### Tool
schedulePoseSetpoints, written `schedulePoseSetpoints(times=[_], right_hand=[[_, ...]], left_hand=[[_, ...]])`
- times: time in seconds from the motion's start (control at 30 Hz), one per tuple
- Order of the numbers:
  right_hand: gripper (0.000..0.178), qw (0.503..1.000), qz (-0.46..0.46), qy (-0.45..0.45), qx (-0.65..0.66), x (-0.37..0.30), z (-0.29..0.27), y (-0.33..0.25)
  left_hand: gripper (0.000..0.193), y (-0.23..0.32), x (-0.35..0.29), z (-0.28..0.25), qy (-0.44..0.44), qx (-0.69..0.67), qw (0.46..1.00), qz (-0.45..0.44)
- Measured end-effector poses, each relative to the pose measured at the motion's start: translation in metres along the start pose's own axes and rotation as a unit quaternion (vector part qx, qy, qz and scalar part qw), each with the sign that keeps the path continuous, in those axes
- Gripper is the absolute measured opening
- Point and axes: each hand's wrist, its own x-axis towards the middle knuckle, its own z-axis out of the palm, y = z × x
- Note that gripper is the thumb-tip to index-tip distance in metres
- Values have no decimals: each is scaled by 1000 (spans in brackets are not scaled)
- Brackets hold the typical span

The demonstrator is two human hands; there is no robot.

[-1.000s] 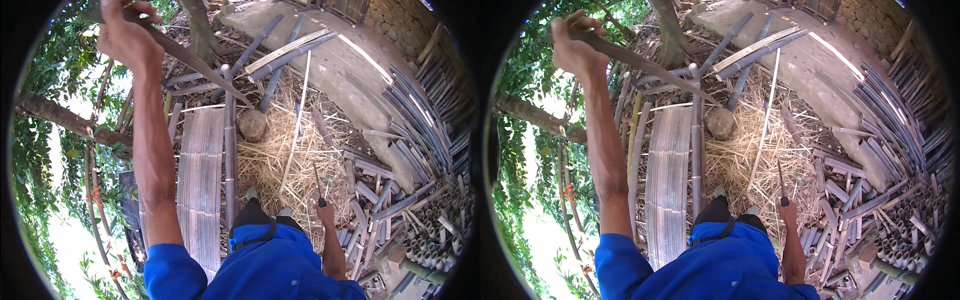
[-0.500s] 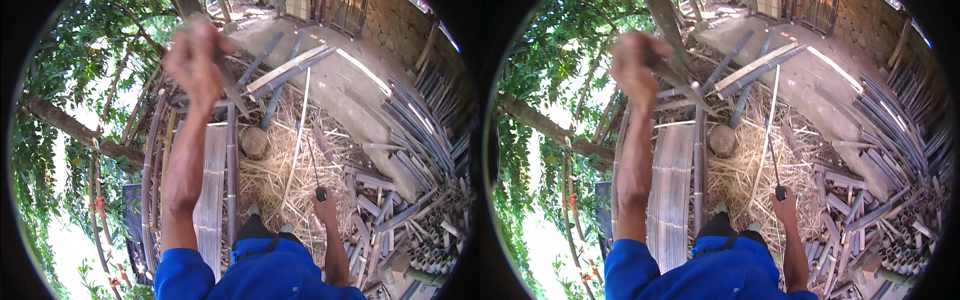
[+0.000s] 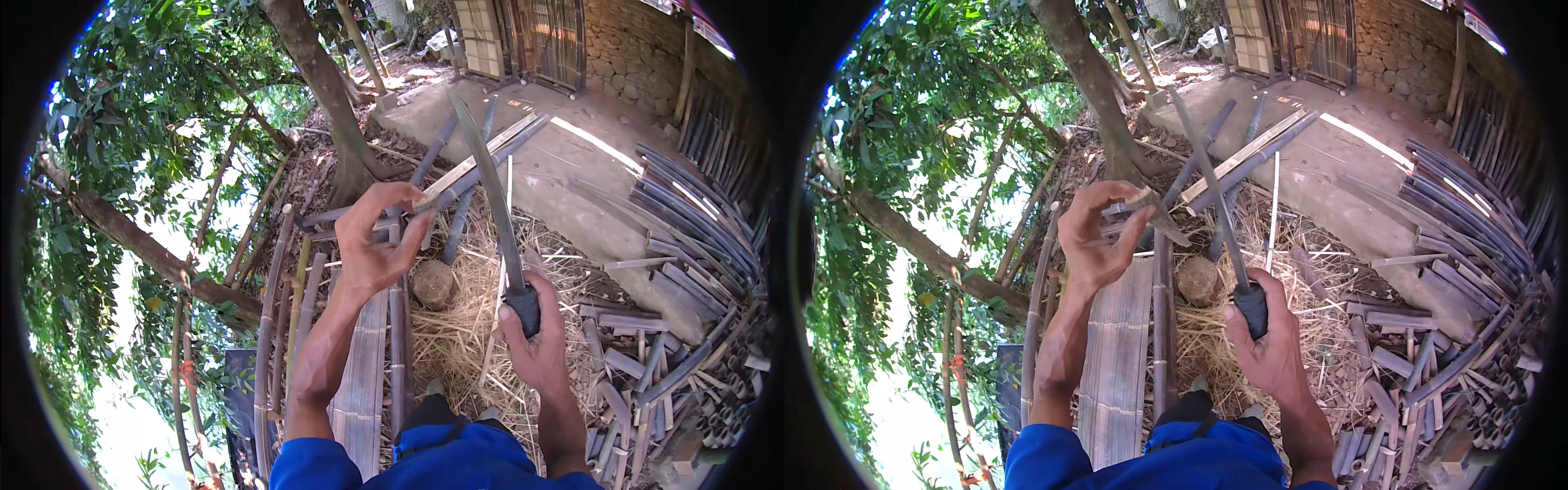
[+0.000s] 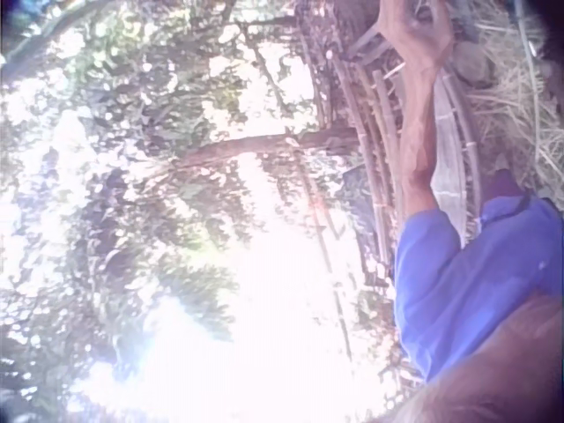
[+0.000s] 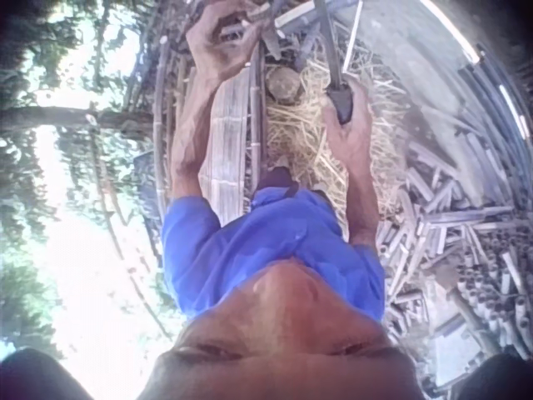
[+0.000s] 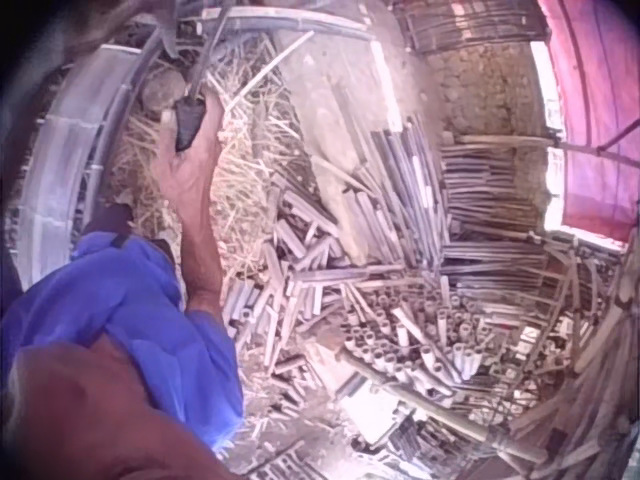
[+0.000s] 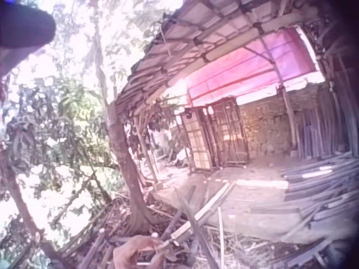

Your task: The person strips layers from bamboo stalks by hand using a knife, working outdoors near a bamboo-processing workspace.

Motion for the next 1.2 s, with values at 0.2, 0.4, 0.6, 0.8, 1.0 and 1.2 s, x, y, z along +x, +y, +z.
schedulePoseSetpoints(times=[0.2,0.4,0.6,0.8,1.0,1.2], right_hand=[[48,992,-108,-26,-55,6,3,-46],[47,989,-126,-42,-61,8,10,-49],[47,990,-114,-71,-47,4,10,-47],[48,989,-116,-78,-55,2,9,-48],[48,989,-110,-84,-52,-1,5,-50],[46,990,-100,-84,-57,-3,1,-52]], left_hand=[[29,14,0,5,20,-19,1000,0],[26,17,-2,9,19,-45,999,-8],[37,16,-8,7,-36,-53,998,-14],[36,18,-9,6,-40,-52,997,-33],[35,20,-9,8,-44,-48,997,-29],[34,22,-9,10,-47,-55,997,-39]])
